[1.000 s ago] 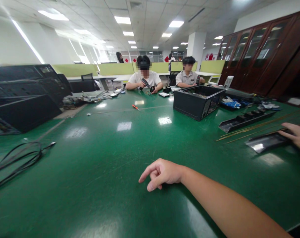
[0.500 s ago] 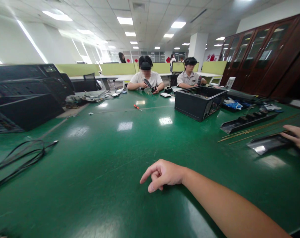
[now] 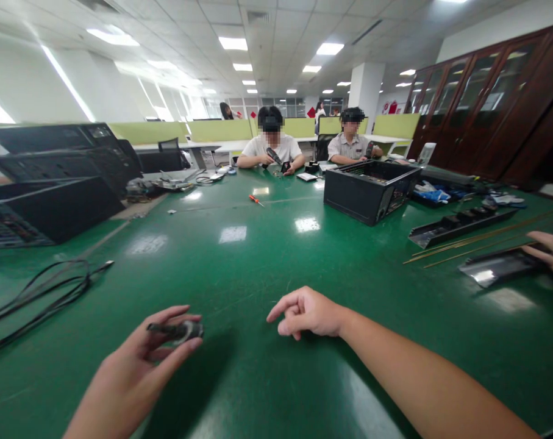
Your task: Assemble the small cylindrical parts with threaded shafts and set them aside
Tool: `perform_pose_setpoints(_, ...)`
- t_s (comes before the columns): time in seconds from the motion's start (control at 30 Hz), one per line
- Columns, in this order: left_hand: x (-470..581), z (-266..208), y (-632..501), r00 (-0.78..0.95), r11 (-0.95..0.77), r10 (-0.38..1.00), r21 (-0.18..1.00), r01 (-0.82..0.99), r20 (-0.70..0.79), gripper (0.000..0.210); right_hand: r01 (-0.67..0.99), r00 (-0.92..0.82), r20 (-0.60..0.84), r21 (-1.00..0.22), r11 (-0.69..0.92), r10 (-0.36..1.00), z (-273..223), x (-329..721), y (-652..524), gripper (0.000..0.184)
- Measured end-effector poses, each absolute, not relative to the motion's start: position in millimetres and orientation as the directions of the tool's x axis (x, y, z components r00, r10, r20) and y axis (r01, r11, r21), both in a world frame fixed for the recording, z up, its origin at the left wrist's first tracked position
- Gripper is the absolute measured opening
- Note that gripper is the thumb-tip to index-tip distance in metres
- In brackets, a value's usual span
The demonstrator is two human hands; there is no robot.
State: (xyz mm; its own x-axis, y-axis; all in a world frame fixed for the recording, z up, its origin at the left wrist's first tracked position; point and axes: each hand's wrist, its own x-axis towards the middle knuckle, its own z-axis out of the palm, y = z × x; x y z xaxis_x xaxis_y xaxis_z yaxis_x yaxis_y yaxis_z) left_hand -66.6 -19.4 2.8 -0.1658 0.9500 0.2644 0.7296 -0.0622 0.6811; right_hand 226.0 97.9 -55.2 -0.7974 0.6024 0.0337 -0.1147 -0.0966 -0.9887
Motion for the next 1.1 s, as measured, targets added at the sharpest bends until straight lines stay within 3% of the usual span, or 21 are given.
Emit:
perform_pose_setpoints(0.1, -9.1, 2.5, -2.7, 0.019, -0.144, 0.985, 0.77, 0.622, 0.169, 0.046, -0.308, -0.523, 0.125, -0.95, -0.05, 0.843, -58.4, 230.4, 108.7, 0.046)
perform_pose_setpoints(0.2, 35.5, -2.6, 9.9, 0.206, -0.251, 0.965, 0.792, 0.556, 0.161, 0.031, -0.42, -0.348, 0.115, -0.906, -0.045, 0.931, -62.4, 234.3, 119.8, 0.054)
perform_pose_setpoints(0.37, 43.3, -21.8, 29.9, 0.316, -0.425, 0.9, 0.773, 0.471, 0.301, 0.025, -0.454, -0.375, 0.136, -0.889, -0.054, 0.917, -66.5, 231.3, 123.3, 0.059)
perform_pose_setpoints(0.53, 22.2, -33.4, 36.4, 0.286, -0.447, 0.893, 0.746, 0.494, 0.346, 0.029, -0.324, -0.496, 0.26, -0.941, 0.101, 0.829, -63.8, 226.6, 110.2, 0.047)
perform_pose_setpoints(0.63, 18.2, -39.1, 34.0, 0.151, -0.336, 0.941, 0.778, 0.53, 0.304, 0.041, -0.17, -0.524, 0.299, -0.954, 0.245, 0.798, -59.5, 226.7, 99.2, 0.031)
perform_pose_setpoints(0.73, 18.1, -44.6, 33.0, 0.058, -0.243, 0.966, 0.812, 0.531, 0.251, 0.045, -0.043, -0.525, 0.375, -0.908, 0.416, 0.764, -54.9, 226.8, 91.5, 0.029)
perform_pose_setpoints(0.83, 17.9, -46.3, 34.2, 0.045, -0.259, 0.959, 0.808, 0.529, 0.279, 0.033, 0.043, -0.512, 0.441, -0.844, 0.535, 0.737, -51.3, 226.4, 88.5, 0.028)
perform_pose_setpoints(1.1, 20.1, -40.7, 33.0, 0.062, -0.323, 0.937, 0.783, 0.531, 0.345, 0.025, 0.117, -0.484, 0.496, -0.78, 0.615, 0.721, -52.2, 224.4, 86.1, 0.019)
